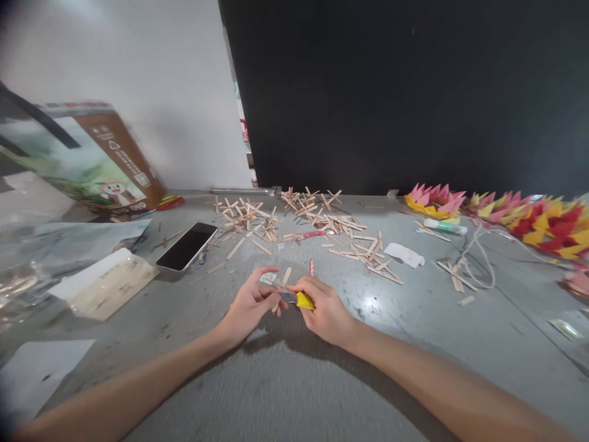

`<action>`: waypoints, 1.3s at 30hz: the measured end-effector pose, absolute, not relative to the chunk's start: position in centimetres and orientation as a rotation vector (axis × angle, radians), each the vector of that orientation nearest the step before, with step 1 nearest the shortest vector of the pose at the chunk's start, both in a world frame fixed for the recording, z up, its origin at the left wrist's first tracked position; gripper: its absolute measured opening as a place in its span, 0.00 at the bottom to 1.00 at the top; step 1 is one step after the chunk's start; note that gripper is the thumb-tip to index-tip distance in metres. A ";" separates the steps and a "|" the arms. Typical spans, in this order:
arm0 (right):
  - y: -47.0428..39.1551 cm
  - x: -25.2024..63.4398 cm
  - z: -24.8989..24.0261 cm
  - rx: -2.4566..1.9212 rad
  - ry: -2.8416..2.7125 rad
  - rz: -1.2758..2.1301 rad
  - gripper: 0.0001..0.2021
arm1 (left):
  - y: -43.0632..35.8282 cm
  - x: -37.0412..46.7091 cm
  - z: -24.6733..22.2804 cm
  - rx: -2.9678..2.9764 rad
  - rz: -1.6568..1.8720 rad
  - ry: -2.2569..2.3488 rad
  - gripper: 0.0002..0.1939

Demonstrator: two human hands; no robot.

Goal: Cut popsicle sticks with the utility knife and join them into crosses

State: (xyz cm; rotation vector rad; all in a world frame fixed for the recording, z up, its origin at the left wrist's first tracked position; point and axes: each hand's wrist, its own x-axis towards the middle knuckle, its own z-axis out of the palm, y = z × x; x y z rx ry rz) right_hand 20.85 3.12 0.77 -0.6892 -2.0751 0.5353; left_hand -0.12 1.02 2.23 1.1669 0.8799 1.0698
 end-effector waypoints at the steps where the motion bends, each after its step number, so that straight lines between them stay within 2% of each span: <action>1: 3.1 20.9 0.7 -0.705 -2.063 0.520 0.19 | 1.0 -0.1 2.4 1.153 1.075 0.871 0.30; 8: 3.0 21.1 0.5 -0.855 -2.022 0.490 0.16 | 0.8 0.0 2.3 1.114 1.158 0.810 0.36; 10: 2.8 21.1 0.6 -0.868 -2.049 0.521 0.18 | 0.9 -0.1 2.1 1.117 1.205 0.832 0.34; 13: 2.4 20.9 0.8 -0.827 -2.103 0.622 0.22 | 1.0 -0.1 2.0 1.100 1.225 0.875 0.23; 15: 2.2 20.8 0.9 -0.801 -2.129 0.671 0.23 | 1.0 -0.1 2.1 1.075 1.199 0.877 0.20; 23: 2.0 20.6 0.9 -0.816 -2.155 0.690 0.24 | 1.0 0.2 2.4 1.099 1.211 0.817 0.21; 27: 2.2 20.7 0.7 -0.814 -2.161 0.587 0.23 | 1.1 0.1 2.3 1.056 1.220 0.828 0.17; 30: 2.5 21.0 0.6 -0.847 -2.164 0.528 0.27 | 1.2 0.0 2.1 0.956 1.219 0.747 0.14; 35: 3.3 21.5 0.8 -0.768 -2.247 0.369 0.22 | 1.5 -0.2 2.1 0.811 1.253 0.667 0.21; 39: 3.7 21.8 1.0 -0.679 -2.206 0.351 0.24 | 1.6 -0.3 2.0 0.855 1.210 0.751 0.22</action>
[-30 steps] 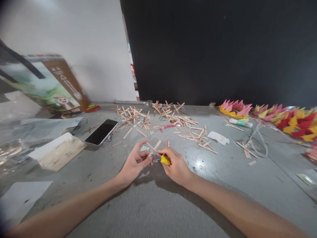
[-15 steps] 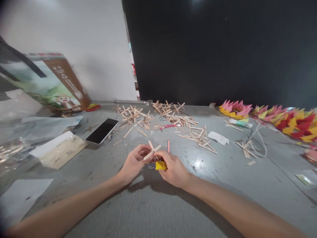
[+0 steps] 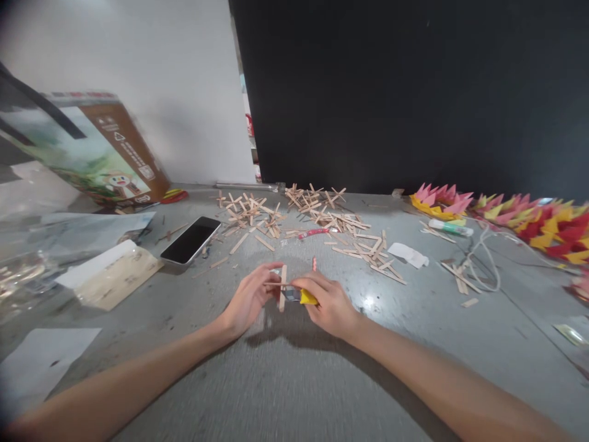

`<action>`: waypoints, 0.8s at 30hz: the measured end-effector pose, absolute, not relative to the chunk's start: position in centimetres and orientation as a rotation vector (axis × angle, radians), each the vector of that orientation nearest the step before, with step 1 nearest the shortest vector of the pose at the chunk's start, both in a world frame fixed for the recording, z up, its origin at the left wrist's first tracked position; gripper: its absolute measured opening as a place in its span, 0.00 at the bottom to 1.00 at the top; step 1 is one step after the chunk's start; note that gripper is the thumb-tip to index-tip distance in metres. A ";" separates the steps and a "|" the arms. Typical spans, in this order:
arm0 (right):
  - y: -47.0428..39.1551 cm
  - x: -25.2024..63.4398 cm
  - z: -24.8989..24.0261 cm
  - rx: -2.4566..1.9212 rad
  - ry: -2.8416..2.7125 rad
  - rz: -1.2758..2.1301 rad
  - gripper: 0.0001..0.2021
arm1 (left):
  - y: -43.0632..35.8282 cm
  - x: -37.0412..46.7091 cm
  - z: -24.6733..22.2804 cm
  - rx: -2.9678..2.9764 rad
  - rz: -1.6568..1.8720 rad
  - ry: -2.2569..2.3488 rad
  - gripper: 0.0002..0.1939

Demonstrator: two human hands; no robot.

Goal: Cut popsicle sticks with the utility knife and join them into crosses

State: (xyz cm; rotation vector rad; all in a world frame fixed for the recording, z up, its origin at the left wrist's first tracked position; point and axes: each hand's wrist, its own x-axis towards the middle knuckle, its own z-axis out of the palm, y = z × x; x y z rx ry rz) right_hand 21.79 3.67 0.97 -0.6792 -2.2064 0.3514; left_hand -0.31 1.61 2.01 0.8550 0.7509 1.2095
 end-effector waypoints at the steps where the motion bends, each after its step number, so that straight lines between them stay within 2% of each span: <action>1: 3.7 21.8 1.0 -0.666 -2.189 0.361 0.24 | 1.6 -0.3 2.0 0.892 1.187 0.774 0.23; 5: 3.6 21.8 1.3 -0.646 -2.131 0.427 0.23 | 1.4 -0.3 2.2 1.041 1.141 0.830 0.27; 12: 4.0 21.8 0.7 -0.747 -2.029 0.523 0.12 | 0.8 -0.3 2.7 1.209 1.079 0.865 0.28; 24: 4.2 21.9 0.6 -0.707 -2.049 0.554 0.11 | 1.1 -0.7 2.5 1.291 1.027 0.876 0.27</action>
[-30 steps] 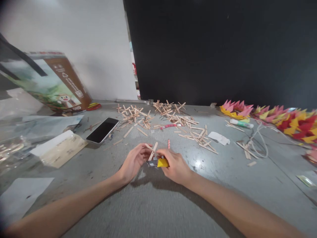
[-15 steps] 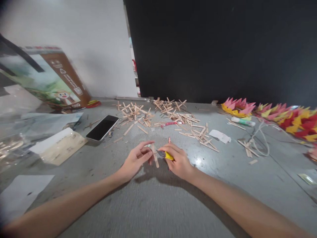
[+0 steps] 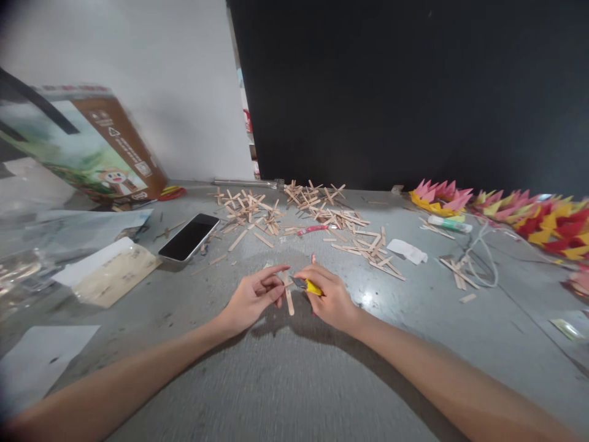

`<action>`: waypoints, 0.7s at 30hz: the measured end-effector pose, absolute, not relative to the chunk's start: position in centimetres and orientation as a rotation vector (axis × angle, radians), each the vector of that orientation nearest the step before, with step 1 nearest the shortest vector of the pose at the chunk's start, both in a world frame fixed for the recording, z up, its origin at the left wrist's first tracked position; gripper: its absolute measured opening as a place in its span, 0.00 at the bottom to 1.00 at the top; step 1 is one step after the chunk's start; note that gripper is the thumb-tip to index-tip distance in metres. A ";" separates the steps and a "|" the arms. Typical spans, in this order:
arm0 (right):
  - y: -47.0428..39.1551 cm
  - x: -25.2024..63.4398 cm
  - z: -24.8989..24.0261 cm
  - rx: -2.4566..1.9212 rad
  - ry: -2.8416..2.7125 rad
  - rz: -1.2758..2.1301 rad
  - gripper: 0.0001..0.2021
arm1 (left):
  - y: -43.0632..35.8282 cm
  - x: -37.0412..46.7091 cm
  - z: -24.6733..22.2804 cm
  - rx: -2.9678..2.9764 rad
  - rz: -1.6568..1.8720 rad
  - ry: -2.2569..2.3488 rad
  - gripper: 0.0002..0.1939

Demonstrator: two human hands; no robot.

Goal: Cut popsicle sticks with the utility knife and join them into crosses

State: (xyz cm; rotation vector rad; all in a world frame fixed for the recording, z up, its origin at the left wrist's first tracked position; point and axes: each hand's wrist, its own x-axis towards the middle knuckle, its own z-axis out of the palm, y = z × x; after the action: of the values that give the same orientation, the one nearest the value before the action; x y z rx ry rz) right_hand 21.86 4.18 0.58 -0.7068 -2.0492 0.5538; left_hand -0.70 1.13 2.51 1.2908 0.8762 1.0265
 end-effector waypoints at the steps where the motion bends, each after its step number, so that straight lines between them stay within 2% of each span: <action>1: 4.2 21.8 0.6 -0.716 -2.044 0.566 0.11 | 1.1 -0.7 2.5 1.291 1.026 0.876 0.27; 11: 3.9 21.7 1.6 -0.637 -2.014 0.632 0.09 | 0.3 0.0 2.5 1.221 0.997 0.892 0.16; 17: 3.8 22.0 2.3 -0.568 -2.108 0.854 0.08 | -0.5 0.1 2.6 1.788 0.723 0.962 0.09; 21: 4.1 21.8 1.6 -0.829 -1.908 0.974 0.11 | -1.7 -0.2 3.4 2.000 0.581 0.908 0.11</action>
State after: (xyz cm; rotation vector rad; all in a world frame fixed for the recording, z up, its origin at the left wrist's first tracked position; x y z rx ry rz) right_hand 21.84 4.09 1.65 -0.8291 -1.9082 0.9743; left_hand -0.18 -1.67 3.44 1.9998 0.9076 0.5809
